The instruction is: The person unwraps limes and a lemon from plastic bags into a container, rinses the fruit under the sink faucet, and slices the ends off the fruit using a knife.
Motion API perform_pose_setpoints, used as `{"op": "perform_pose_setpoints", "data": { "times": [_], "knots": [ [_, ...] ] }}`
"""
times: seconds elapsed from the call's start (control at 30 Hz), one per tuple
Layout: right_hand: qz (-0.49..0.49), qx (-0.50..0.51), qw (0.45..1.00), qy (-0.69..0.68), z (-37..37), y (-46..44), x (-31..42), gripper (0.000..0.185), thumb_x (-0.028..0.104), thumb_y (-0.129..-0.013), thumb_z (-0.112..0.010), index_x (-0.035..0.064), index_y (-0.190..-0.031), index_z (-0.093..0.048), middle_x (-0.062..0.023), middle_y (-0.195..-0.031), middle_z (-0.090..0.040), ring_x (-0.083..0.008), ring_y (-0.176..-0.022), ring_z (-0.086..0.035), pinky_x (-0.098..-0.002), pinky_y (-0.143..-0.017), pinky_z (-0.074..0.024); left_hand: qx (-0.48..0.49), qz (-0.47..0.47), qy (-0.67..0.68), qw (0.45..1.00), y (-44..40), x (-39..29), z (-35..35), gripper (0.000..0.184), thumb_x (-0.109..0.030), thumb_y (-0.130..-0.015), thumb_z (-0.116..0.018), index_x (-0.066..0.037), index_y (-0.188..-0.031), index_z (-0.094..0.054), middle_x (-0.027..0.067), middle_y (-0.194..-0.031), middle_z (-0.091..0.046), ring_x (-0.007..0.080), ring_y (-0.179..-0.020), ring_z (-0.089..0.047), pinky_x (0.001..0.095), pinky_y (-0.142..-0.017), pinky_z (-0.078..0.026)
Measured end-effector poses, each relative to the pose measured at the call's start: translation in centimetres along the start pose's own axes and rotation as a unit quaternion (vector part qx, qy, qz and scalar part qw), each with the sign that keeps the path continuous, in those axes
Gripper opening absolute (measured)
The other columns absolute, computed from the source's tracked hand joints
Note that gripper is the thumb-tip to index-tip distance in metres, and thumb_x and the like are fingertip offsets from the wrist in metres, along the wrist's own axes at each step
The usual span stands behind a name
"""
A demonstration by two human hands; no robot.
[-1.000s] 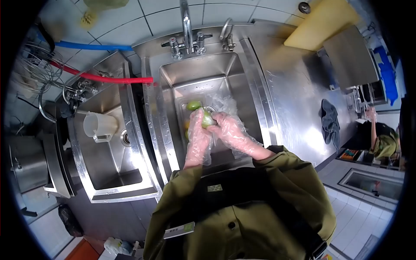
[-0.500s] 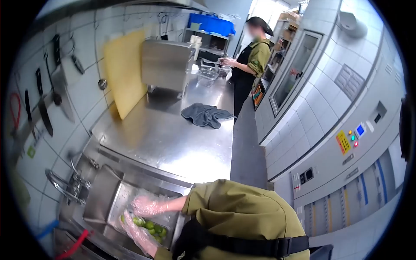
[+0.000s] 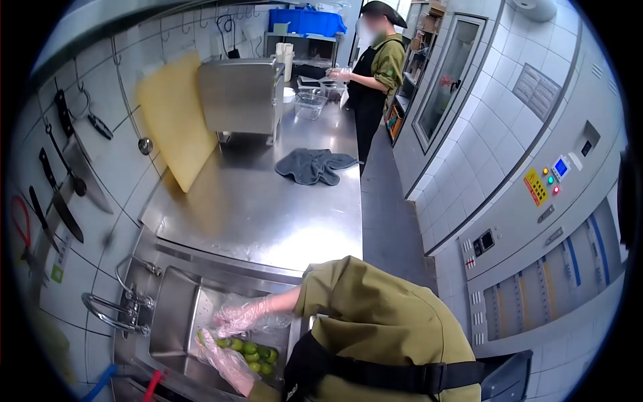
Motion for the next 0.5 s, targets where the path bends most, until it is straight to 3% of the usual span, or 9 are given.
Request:
{"op": "perform_pose_setpoints", "data": {
  "times": [0.1,0.13,0.17,0.27,0.3,0.33,0.37,0.43,0.5],
  "knots": [
    [0.099,0.033,0.987,0.124,-1.8,-0.6,-1.8,0.045,0.035,-0.074,-0.057,-0.004,-0.094,-0.049,-0.0206,-0.078,-0.056,-0.0297,-0.069,-0.054,-0.0409,-0.06,-0.0417,0.02,-0.182,-0.202,0.962,0.0,0.0,-0.4,0.052,-0.025,-0.085,-0.043,-0.002,-0.129,-0.033,0.0202,-0.136,-0.025,0.029,-0.126,-0.025,0.0391,-0.103,-0.02],
    [0.056,0.006,0.99,0.126,-1.3,-0.7,-2.2,0.043,0.038,-0.073,-0.057,-0.0023,-0.086,-0.052,-0.0192,-0.073,-0.057,-0.0295,-0.063,-0.052,-0.0411,-0.057,-0.041,0.027,-0.258,-0.215,0.941,-1.4,3.5,0.6,0.049,-0.026,-0.086,-0.039,-0.004,-0.13,-0.034,0.0209,-0.134,-0.029,0.0309,-0.125,-0.026,0.0413,-0.103,-0.021],
    [0.002,0.076,0.976,0.206,-0.6,-1.2,-1.0,0.039,0.038,-0.074,-0.056,-0.0005,-0.076,-0.055,-0.0176,-0.066,-0.056,-0.0277,-0.058,-0.051,-0.0398,-0.054,-0.0414,0.02,-0.269,-0.24,0.932,-1.8,3.3,0.2,0.049,-0.027,-0.086,-0.041,-0.005,-0.129,-0.036,0.0212,-0.131,-0.032,0.032,-0.124,-0.028,0.0424,-0.101,-0.024],
    [0.107,0.084,0.986,0.101,0.5,-1.1,1.2,0.029,0.03,-0.082,-0.05,0.0057,-0.07,-0.059,-0.0153,-0.063,-0.056,-0.0257,-0.053,-0.052,-0.0383,-0.051,-0.0422,0.05,-0.193,-0.204,0.958,-2.7,-0.5,-1.3,0.042,-0.02,-0.084,-0.047,-0.003,-0.122,-0.045,0.0195,-0.131,-0.033,0.0311,-0.12,-0.034,0.0393,-0.099,-0.028],
    [0.124,0.075,0.987,0.075,0.6,-1.2,0.9,0.025,0.028,-0.081,-0.051,0.0071,-0.07,-0.06,-0.0145,-0.063,-0.056,-0.0249,-0.055,-0.054,-0.037,-0.052,-0.0435,0.031,-0.246,-0.286,0.926,-4.2,3.5,-0.8,0.04,-0.022,-0.085,-0.051,-0.001,-0.118,-0.046,0.0154,-0.121,-0.042,0.0273,-0.111,-0.04,0.0357,-0.094,-0.032],
    [0.125,0.078,0.957,0.248,0.3,-1.5,0.0,0.021,0.025,-0.078,-0.053,0.0073,-0.07,-0.06,-0.0144,-0.061,-0.056,-0.0255,-0.054,-0.054,-0.0369,-0.053,-0.0444,-0.026,-0.213,-0.206,0.955,-4.9,4.0,-0.1,0.039,-0.021,-0.082,-0.056,-0.002,-0.114,-0.046,0.0115,-0.11,-0.044,0.0216,-0.102,-0.042,0.0326,-0.088,-0.035],
    [0.086,0.033,0.949,0.3,0.3,-2.0,-1.3,0.019,0.024,-0.071,-0.055,0.0073,-0.062,-0.059,-0.0109,-0.058,-0.056,-0.028,-0.051,-0.054,-0.0385,-0.05,-0.0443,-0.085,-0.189,-0.116,0.971,-5.5,4.5,0.6,0.038,-0.02,-0.079,-0.061,-0.002,-0.109,-0.046,0.0075,-0.098,-0.046,0.0159,-0.094,-0.044,0.0295,-0.083,-0.037],
    [-0.011,0.002,0.887,0.461,0.1,-2.9,-0.2,0.02,0.024,-0.069,-0.054,0.0065,-0.061,-0.06,-0.0141,-0.059,-0.056,-0.0308,-0.058,-0.057,-0.0398,-0.053,-0.046,-0.23,-0.005,0.043,0.972,-7.4,8.0,2.7,0.042,-0.017,-0.072,-0.068,-0.003,-0.106,-0.047,0.0064,-0.095,-0.048,0.0145,-0.088,-0.046,0.0274,-0.077,-0.04],
    [-0.001,0.018,0.878,0.478,-1.4,-5.2,-1.6,0.019,0.023,-0.069,-0.054,0.0073,-0.062,-0.061,-0.0128,-0.059,-0.057,-0.0292,-0.056,-0.058,-0.0396,-0.053,-0.0469,-0.252,-0.051,0.057,0.965,-8.4,10.0,4.5,0.04,-0.012,-0.069,-0.072,-0.007,-0.1,-0.048,0.0019,-0.086,-0.049,0.0086,-0.075,-0.045,0.0238,-0.064,-0.043]
  ]
}}
Point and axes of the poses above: each hand's wrist, its own y-axis away from the middle knuckle, its own z-axis out of the back of the hand, x = y × z, the point moved 9 cm from there along -y, towards the middle knuckle
